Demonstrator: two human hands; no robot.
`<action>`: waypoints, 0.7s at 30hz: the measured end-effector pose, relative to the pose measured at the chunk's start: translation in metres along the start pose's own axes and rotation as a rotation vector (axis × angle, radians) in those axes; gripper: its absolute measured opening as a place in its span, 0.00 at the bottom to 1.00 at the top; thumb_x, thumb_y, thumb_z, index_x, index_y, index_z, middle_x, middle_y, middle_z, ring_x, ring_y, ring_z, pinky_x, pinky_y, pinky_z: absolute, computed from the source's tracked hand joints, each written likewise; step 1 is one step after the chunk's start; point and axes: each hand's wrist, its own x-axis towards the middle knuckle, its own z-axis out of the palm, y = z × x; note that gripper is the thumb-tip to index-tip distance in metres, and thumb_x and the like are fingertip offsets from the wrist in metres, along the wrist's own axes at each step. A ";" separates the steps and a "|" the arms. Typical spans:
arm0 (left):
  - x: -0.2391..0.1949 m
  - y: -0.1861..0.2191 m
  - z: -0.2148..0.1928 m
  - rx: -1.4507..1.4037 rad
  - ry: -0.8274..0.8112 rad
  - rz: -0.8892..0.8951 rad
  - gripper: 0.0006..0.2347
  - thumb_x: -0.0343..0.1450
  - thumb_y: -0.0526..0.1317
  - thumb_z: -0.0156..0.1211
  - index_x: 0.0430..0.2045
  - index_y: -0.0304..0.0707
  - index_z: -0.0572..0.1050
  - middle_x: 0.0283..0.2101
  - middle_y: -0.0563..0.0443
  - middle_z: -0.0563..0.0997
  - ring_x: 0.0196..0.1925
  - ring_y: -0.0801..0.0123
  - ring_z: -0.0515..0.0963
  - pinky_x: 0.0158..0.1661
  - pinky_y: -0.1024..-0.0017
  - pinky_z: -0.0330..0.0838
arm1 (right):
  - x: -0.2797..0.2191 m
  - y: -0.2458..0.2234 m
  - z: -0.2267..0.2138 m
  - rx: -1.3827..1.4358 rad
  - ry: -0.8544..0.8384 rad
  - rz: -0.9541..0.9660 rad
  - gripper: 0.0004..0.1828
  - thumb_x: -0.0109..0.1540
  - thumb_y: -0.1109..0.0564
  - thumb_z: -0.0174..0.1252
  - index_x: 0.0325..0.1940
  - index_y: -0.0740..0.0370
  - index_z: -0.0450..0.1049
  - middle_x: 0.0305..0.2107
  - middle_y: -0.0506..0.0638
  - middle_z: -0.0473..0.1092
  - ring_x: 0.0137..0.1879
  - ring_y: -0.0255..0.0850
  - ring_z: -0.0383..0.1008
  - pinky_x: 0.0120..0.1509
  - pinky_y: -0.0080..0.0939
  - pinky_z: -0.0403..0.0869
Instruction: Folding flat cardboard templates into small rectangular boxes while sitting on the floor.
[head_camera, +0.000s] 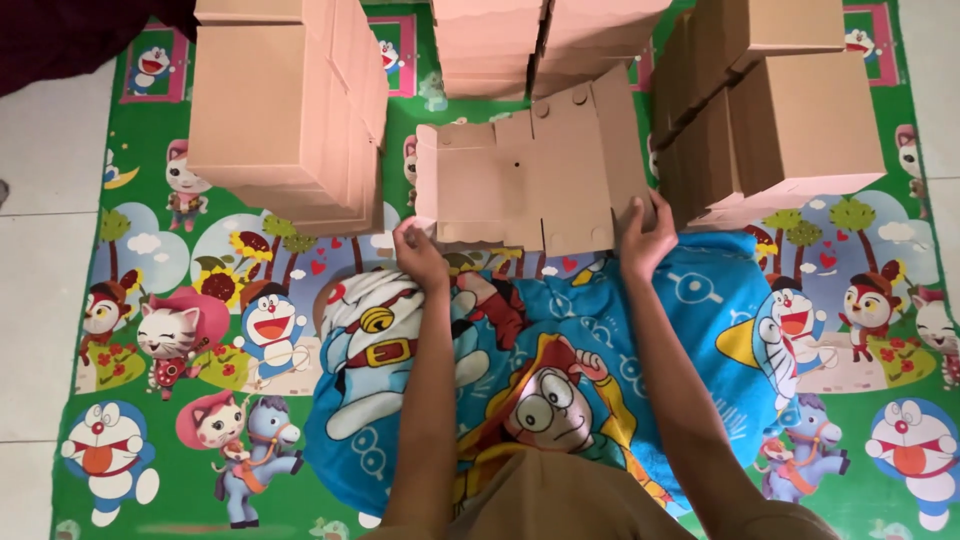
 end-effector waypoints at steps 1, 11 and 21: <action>-0.002 0.005 -0.002 -0.053 -0.002 -0.008 0.09 0.71 0.32 0.60 0.39 0.52 0.82 0.36 0.50 0.85 0.43 0.59 0.85 0.49 0.66 0.75 | 0.001 -0.002 -0.003 0.001 0.001 0.003 0.11 0.65 0.60 0.69 0.52 0.58 0.82 0.41 0.57 0.79 0.50 0.57 0.80 0.57 0.51 0.76; -0.017 0.004 -0.008 -0.283 -0.023 0.086 0.08 0.77 0.35 0.58 0.49 0.37 0.78 0.47 0.37 0.83 0.49 0.53 0.83 0.53 0.60 0.76 | 0.012 -0.004 -0.026 0.020 0.057 -0.008 0.09 0.67 0.60 0.69 0.51 0.65 0.81 0.38 0.66 0.78 0.47 0.62 0.80 0.55 0.52 0.75; -0.030 0.047 -0.028 -0.193 -0.282 0.355 0.09 0.79 0.33 0.52 0.52 0.33 0.76 0.48 0.42 0.82 0.50 0.50 0.83 0.50 0.61 0.79 | 0.012 0.002 -0.031 0.033 -0.035 0.012 0.11 0.67 0.63 0.67 0.54 0.64 0.80 0.41 0.63 0.77 0.50 0.61 0.79 0.58 0.52 0.74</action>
